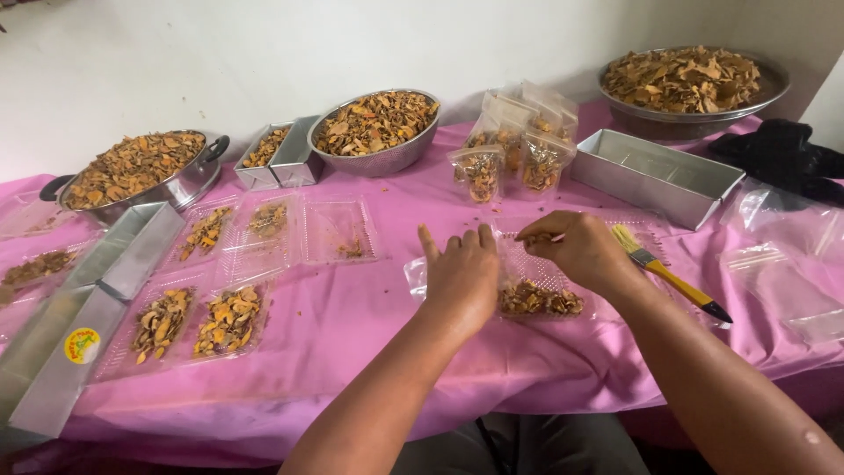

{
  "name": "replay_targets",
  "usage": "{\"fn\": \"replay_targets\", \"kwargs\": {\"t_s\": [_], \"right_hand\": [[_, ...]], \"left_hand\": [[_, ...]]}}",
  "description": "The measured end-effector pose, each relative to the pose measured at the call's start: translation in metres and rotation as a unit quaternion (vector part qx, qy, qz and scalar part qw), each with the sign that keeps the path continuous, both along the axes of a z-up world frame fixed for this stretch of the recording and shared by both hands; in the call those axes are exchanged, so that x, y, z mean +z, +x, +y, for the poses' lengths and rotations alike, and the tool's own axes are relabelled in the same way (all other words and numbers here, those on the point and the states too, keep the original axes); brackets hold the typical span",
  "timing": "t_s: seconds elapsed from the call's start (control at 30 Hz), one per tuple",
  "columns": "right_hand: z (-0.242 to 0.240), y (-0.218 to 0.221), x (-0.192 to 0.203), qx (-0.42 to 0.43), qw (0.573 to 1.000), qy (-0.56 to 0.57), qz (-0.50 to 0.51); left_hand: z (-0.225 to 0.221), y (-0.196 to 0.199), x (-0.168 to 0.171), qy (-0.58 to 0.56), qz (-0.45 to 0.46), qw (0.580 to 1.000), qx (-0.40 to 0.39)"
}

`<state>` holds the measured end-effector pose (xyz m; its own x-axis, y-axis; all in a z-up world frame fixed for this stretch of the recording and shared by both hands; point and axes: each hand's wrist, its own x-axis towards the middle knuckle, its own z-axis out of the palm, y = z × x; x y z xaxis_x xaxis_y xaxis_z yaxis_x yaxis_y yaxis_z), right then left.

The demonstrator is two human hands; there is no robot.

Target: Packing and arranging dried tea leaves into plastic containers using hands and a brush

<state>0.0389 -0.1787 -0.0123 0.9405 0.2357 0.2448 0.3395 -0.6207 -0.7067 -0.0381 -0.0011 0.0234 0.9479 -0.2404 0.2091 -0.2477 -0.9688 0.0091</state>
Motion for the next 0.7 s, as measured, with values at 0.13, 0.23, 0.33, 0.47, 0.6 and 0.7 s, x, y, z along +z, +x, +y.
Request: {"fn": "replay_targets", "kwargs": {"t_s": [0.13,0.23,0.33,0.47,0.6,0.7], "right_hand": [[-0.006,-0.001,0.006,-0.016,0.999,0.028,0.014],[-0.01,0.011,-0.008,-0.015,1.0,-0.018,0.016],[-0.013,0.004,0.001,-0.016,0.999,-0.031,0.02],[-0.022,-0.004,0.017,-0.021,0.999,-0.026,-0.009],[-0.015,-0.015,0.03,0.01,0.999,0.05,0.015],[-0.013,-0.025,0.041,0.053,0.992,0.112,-0.021]], "left_hand": [[-0.02,0.008,0.006,-0.027,0.006,0.999,-0.023],[-0.033,0.017,0.001,-0.022,0.006,0.999,-0.039],[-0.038,0.017,0.004,-0.034,0.019,0.998,-0.045],[-0.033,0.016,0.006,-0.099,0.035,0.993,-0.054],[-0.031,0.0,0.023,-0.183,0.034,0.981,-0.06],[-0.024,0.005,0.011,-0.277,0.015,0.958,-0.078]]}}
